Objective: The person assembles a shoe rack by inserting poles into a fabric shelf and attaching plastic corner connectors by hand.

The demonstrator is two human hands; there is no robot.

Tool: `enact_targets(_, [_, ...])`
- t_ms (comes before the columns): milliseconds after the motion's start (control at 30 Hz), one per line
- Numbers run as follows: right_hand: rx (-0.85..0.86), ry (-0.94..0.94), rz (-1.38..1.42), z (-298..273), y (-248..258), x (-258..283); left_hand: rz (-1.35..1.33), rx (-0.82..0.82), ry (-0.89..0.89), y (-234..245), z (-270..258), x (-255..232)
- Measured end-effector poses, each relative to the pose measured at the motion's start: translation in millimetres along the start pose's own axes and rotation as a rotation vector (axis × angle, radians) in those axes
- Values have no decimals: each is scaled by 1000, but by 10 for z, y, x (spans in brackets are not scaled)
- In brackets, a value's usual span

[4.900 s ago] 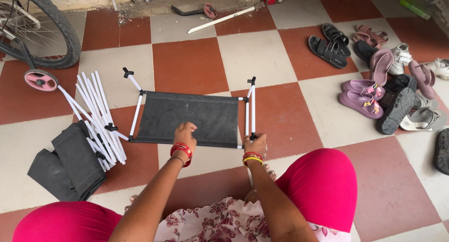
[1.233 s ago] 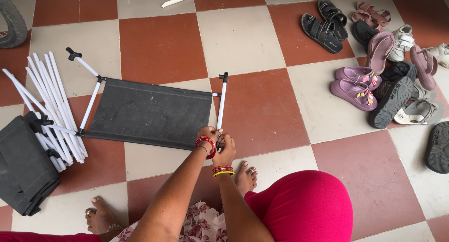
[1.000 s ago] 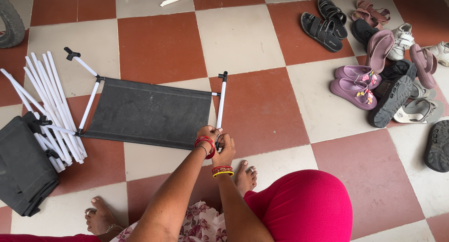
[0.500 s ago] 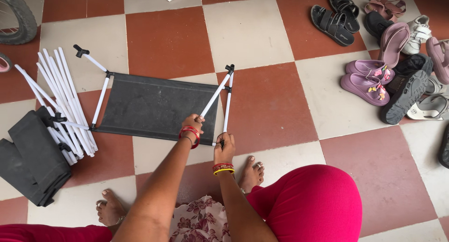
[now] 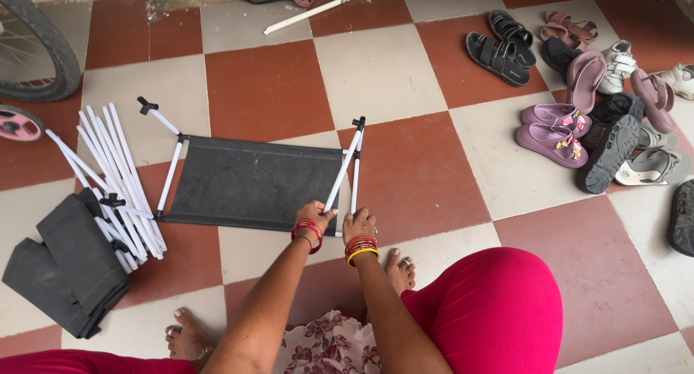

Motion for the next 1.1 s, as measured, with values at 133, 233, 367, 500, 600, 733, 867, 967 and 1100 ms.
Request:
enact_targets(133, [58, 16, -165, 75, -248, -74, 50, -4, 58, -24, -167, -81])
enact_targets(233, [134, -1, -195, 115, -309, -53, 51, 0, 98, -9, -249, -85])
enact_targets(367, [218, -91, -166, 63, -217, 13, 50, 4, 115, 14, -300, -97])
enact_targets(500, [230, -107, -160, -102, -76, 113, 112, 78, 100, 44, -299, -206])
enact_targets(600, [253, -90, -197, -81, -56, 131, 141, 74, 74, 83, -320, -307])
enact_targets(733, [369, -208, -99, 63, -246, 3, 103, 71, 92, 87, -324, -372])
enact_targets(867, [426, -208, -106, 230, -435, -77, 45, 61, 95, -23, -283, -314])
enact_targets(967, [393, -171, -95, 198, -386, -67, 61, 38, 88, -86, -221, -225])
enact_targets(1100, [385, -155, -100, 40, -233, 36, 108, -15, 67, -78, -183, -106])
Point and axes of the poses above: each hand's wrist, its own z-axis towards the middle knuckle, its own y-axis out of the back of the hand, x = y × z, the point moved 8 cm from there along z, towards the middle knuckle, and after that the axes turned 12 degrees about -y, right-handed, at the moved point
